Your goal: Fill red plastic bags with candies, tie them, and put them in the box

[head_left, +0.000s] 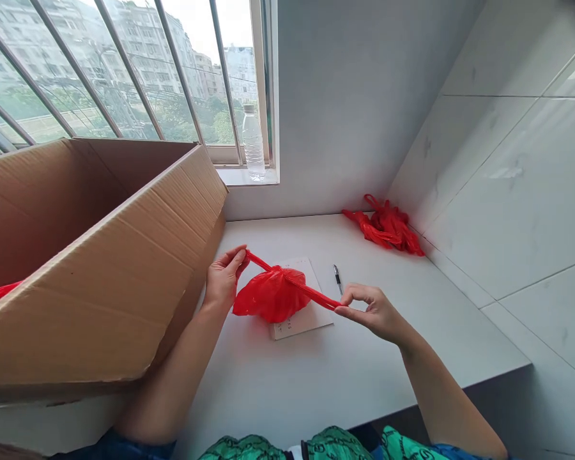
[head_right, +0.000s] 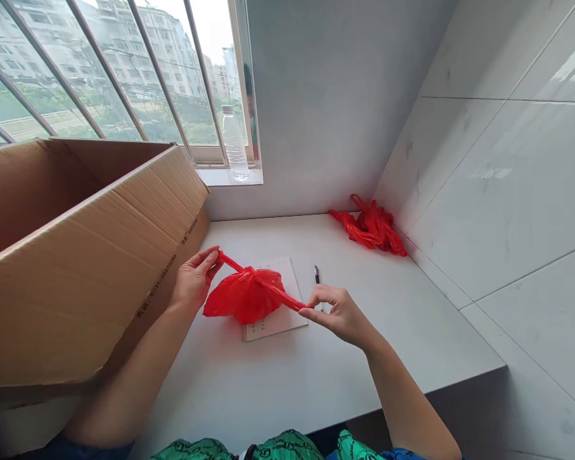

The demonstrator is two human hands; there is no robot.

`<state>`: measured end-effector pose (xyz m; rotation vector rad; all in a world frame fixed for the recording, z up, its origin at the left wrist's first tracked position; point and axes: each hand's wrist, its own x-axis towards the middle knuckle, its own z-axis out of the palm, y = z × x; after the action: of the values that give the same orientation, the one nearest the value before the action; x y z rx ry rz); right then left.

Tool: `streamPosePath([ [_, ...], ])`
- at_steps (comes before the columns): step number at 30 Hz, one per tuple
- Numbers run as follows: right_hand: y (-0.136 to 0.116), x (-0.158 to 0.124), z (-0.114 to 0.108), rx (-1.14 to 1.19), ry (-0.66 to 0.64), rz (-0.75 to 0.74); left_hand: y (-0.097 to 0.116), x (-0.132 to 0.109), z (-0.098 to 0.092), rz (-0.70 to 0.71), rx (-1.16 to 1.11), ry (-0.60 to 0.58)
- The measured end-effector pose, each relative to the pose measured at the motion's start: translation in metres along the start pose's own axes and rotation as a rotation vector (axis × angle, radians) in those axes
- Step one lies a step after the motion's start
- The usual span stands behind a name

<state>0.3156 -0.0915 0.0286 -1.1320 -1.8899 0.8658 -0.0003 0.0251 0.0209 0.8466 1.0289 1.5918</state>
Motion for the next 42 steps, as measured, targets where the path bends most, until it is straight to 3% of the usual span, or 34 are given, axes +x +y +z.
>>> streamPosePath([
  [3,0.02,-0.002,-0.006,0.109,-0.099,0.127,0.001,-0.01,-0.025,0.038,0.224,-0.087],
  [5,0.031,0.0,-0.006,-0.019,-0.004,0.171,0.007,-0.022,-0.038,0.069,0.427,-0.122],
  [7,0.037,0.009,0.004,-0.236,0.062,0.12,0.014,-0.034,-0.042,0.066,0.679,-0.192],
  [10,0.036,0.035,0.033,-0.432,-0.053,-0.129,0.014,-0.048,-0.027,0.068,1.024,-0.437],
  [12,0.034,0.058,0.056,-0.477,-0.119,-0.263,0.006,-0.052,-0.011,0.17,1.151,-0.582],
  [16,0.041,0.092,0.09,-0.448,-0.157,-0.246,-0.025,-0.049,0.003,0.479,1.31,-0.62],
  [20,0.058,0.094,0.104,-0.458,-0.182,-0.168,-0.057,-0.045,-0.014,0.594,1.353,-0.598],
  [25,0.071,0.086,0.115,-0.545,-0.164,-0.166,-0.075,-0.045,-0.026,0.59,1.431,-0.608],
  [37,0.083,0.084,0.127,-0.622,-0.102,-0.224,-0.086,-0.041,-0.028,0.52,1.27,-0.638],
  [42,0.071,0.082,0.111,-0.502,-0.108,-0.22,-0.069,-0.048,-0.025,0.524,1.123,-0.624],
])
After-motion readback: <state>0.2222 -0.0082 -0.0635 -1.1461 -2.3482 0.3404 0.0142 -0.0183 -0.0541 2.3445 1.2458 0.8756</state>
